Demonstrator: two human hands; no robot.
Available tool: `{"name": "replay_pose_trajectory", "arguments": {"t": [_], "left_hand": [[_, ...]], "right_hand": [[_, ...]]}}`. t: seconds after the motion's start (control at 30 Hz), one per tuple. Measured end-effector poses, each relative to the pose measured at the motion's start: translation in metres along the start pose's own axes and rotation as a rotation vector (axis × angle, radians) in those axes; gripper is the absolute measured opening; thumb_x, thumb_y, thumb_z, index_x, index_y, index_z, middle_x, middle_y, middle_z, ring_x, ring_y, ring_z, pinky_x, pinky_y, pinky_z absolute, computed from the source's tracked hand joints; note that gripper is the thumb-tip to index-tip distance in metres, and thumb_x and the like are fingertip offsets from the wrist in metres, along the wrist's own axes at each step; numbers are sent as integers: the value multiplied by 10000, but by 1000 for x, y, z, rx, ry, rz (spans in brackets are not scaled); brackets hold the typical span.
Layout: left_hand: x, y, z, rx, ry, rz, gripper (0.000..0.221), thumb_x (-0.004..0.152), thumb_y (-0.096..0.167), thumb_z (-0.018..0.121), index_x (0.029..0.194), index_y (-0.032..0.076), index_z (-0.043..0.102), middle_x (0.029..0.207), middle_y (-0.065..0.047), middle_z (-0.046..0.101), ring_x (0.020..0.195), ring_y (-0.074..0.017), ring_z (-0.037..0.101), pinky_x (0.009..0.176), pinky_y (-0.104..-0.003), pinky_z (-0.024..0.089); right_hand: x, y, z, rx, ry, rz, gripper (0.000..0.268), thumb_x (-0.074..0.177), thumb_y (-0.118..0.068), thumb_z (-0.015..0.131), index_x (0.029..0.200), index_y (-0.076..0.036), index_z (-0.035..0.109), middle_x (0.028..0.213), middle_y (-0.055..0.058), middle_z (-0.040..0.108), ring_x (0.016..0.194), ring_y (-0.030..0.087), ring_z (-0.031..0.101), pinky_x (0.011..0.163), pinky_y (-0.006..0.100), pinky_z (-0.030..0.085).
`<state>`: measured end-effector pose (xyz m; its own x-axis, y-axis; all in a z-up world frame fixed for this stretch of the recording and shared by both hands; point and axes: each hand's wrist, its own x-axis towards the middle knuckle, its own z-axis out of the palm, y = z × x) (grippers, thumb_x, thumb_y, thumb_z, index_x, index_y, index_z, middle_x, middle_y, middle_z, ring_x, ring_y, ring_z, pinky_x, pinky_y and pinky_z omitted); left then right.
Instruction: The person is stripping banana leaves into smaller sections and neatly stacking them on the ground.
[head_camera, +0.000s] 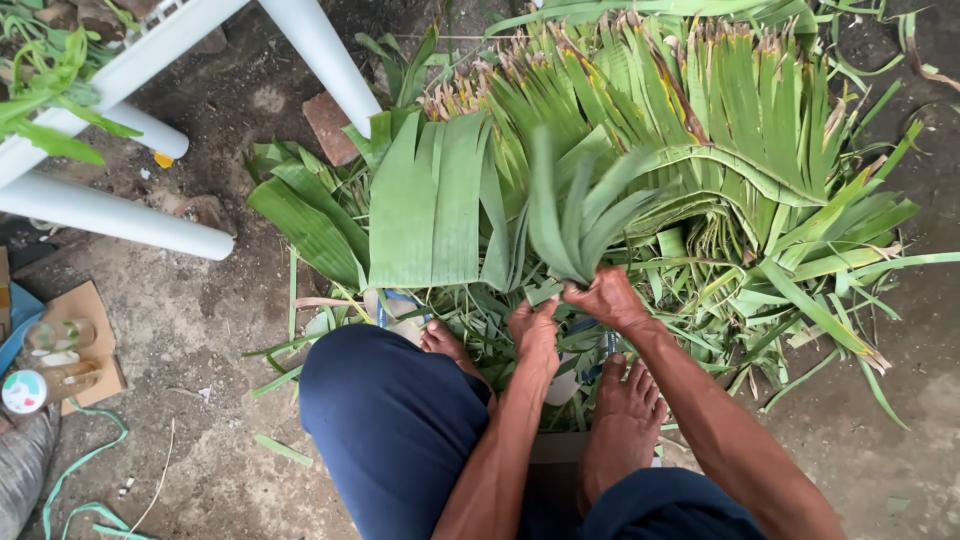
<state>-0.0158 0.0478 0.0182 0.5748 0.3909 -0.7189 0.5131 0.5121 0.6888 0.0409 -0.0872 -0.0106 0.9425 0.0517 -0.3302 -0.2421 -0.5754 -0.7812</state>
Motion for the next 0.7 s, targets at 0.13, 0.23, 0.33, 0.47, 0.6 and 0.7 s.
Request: {"name": "replay_pose_trajectory", "arguments": {"t": [0.13,0.23,0.33,0.47,0.6,0.7], "left_hand": [[4,7,-12,8,42,14,154,816,133,781,950,65,750,578,-7,542,379,-81,434,350,-227,305],[10,9,-11,67,-8,68,194,815,130,778,998,65,767,680,-25,609,525,-75,473,481,-243,377],[-6,22,-2,164,-73,142,234,839,139,762,1058,60,783,848,-72,701,760,-101,551,731,-311,476],[-25,45,2,156,-79,134,186,876,123,741,1048,65,782,846,-42,691,748,-97,519,750,-291,487],[0,41,-11,119,-82,119,178,891,122,759,1060,66,766,812,-26,679,679,-90,493,654,-273,458],[1,74,-21,49,-69,18,184,891,136,787,1053,59,747,626,9,612,421,-62,465,382,-194,384]], "right_hand": [[-3,-2,-8,61,-115,-107,267,729,-212,799,920,-26,809,765,192,753,780,289,723,708,487,552],[-12,-27,-26,122,-88,-135,228,704,-180,817,889,-46,814,726,184,745,723,195,704,685,442,554],[-13,-26,-28,42,-33,-150,230,707,-187,822,885,-40,807,703,202,724,687,276,723,650,462,538],[-3,-2,-5,-15,29,-125,287,705,-243,834,909,-43,804,732,211,717,757,389,735,645,531,508],[-2,1,-9,-34,25,-36,318,699,-294,828,887,-39,795,728,198,726,772,373,742,647,523,515],[-5,11,-44,-239,-20,69,318,773,-225,822,912,60,803,723,278,728,712,398,748,704,480,578]]}}
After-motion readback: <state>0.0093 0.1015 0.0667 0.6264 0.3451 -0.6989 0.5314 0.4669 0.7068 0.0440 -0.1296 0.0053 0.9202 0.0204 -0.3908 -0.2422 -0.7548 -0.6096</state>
